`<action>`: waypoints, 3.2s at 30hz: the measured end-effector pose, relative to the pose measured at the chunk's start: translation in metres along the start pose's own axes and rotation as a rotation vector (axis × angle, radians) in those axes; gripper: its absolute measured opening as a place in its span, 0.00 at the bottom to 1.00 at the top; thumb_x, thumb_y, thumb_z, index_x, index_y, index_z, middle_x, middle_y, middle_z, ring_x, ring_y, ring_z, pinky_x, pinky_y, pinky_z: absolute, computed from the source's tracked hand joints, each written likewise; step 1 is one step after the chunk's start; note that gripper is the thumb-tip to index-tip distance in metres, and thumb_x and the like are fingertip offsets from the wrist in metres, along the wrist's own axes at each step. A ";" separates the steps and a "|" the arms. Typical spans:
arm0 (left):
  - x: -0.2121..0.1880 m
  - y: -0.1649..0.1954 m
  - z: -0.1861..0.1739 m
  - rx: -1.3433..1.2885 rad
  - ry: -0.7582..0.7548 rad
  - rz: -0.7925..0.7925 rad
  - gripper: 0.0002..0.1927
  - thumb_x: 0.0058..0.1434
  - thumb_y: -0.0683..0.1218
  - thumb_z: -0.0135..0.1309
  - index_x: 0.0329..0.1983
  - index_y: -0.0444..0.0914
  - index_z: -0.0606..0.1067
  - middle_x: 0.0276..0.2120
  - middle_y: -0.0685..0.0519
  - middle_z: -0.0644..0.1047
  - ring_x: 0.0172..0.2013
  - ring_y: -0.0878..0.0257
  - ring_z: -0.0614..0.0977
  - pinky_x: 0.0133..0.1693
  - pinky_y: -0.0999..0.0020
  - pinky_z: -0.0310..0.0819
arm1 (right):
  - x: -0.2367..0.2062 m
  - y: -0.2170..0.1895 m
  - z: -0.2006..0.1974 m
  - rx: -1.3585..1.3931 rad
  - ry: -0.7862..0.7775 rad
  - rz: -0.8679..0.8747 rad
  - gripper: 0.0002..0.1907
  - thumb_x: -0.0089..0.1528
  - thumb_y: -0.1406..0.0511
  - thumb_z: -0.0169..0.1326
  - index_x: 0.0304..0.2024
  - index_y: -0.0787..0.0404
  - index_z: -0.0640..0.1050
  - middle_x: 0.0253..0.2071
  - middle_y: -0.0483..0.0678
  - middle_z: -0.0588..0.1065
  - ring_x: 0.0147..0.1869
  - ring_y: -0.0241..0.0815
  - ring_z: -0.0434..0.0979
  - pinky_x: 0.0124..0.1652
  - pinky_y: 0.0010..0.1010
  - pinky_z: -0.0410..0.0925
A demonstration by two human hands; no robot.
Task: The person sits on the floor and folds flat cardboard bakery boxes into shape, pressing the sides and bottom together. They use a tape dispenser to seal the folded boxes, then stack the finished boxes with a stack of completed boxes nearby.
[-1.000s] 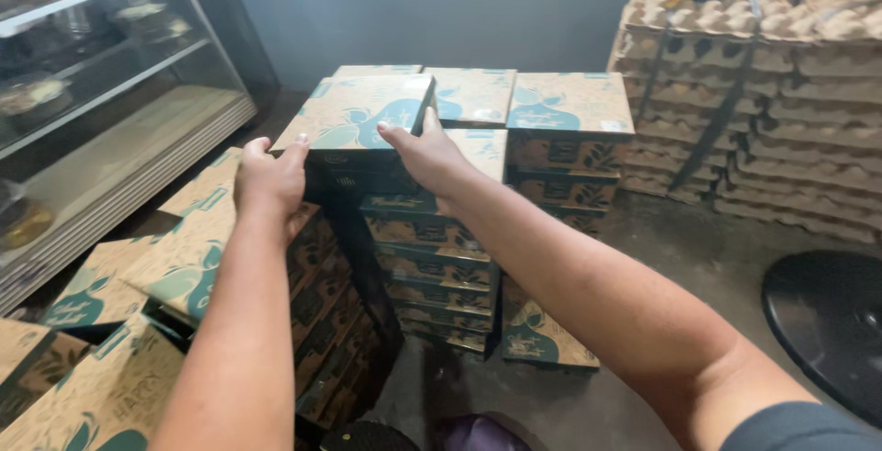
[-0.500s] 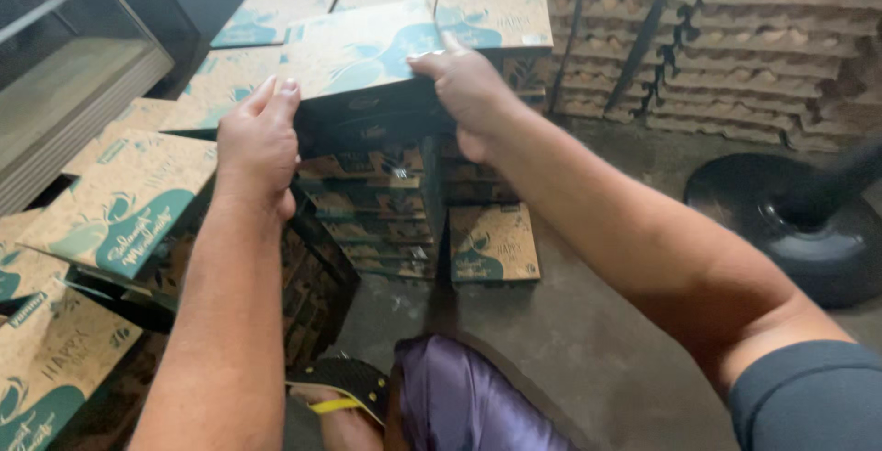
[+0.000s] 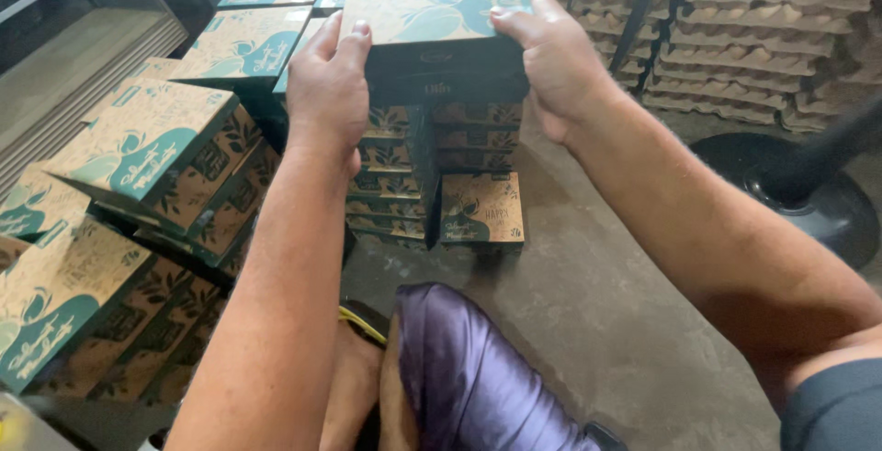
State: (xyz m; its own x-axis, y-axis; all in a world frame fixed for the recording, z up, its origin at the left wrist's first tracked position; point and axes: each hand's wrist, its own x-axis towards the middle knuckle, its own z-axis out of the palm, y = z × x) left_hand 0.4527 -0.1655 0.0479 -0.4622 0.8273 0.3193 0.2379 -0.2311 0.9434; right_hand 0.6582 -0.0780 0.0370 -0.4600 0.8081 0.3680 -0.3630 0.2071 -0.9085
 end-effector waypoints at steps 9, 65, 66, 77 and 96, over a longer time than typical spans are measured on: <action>-0.065 0.018 0.023 -0.079 -0.028 0.038 0.26 0.68 0.50 0.47 0.66 0.34 0.71 0.58 0.47 0.80 0.58 0.58 0.79 0.58 0.66 0.71 | -0.067 -0.031 -0.014 -0.039 0.018 0.041 0.27 0.68 0.65 0.46 0.69 0.65 0.63 0.63 0.53 0.72 0.65 0.42 0.72 0.63 0.36 0.66; 0.053 -0.197 -0.033 0.784 0.201 0.362 0.14 0.68 0.55 0.50 0.42 0.43 0.80 0.35 0.44 0.83 0.36 0.42 0.84 0.40 0.49 0.77 | 0.100 0.213 0.009 -0.534 0.239 0.006 0.37 0.68 0.57 0.51 0.74 0.65 0.56 0.76 0.60 0.57 0.80 0.54 0.53 0.72 0.40 0.50; 0.058 -0.185 -0.043 0.770 0.245 0.360 0.13 0.68 0.54 0.51 0.41 0.42 0.79 0.36 0.44 0.83 0.38 0.43 0.84 0.41 0.50 0.77 | 0.105 0.200 0.021 -0.493 0.214 -0.022 0.36 0.69 0.57 0.50 0.74 0.65 0.55 0.77 0.60 0.56 0.81 0.54 0.52 0.72 0.41 0.50; 0.109 -0.122 -0.096 0.480 0.318 -0.194 0.31 0.64 0.63 0.49 0.63 0.40 0.70 0.53 0.39 0.78 0.55 0.42 0.78 0.54 0.52 0.71 | 0.122 0.145 0.115 0.024 0.114 0.332 0.42 0.64 0.59 0.48 0.76 0.55 0.44 0.70 0.57 0.65 0.69 0.49 0.67 0.61 0.40 0.64; -0.047 -0.081 0.037 0.315 0.148 0.026 0.33 0.64 0.59 0.55 0.66 0.38 0.67 0.55 0.37 0.78 0.56 0.42 0.78 0.55 0.54 0.71 | -0.044 0.060 -0.022 0.115 0.131 0.083 0.32 0.69 0.69 0.41 0.74 0.63 0.51 0.72 0.55 0.65 0.73 0.44 0.66 0.68 0.32 0.59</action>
State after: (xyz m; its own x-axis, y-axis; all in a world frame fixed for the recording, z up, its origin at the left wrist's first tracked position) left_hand 0.4868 -0.1671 -0.0466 -0.5656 0.7350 0.3741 0.4926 -0.0628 0.8680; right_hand 0.6742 -0.0892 -0.0382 -0.3856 0.8860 0.2573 -0.4219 0.0787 -0.9032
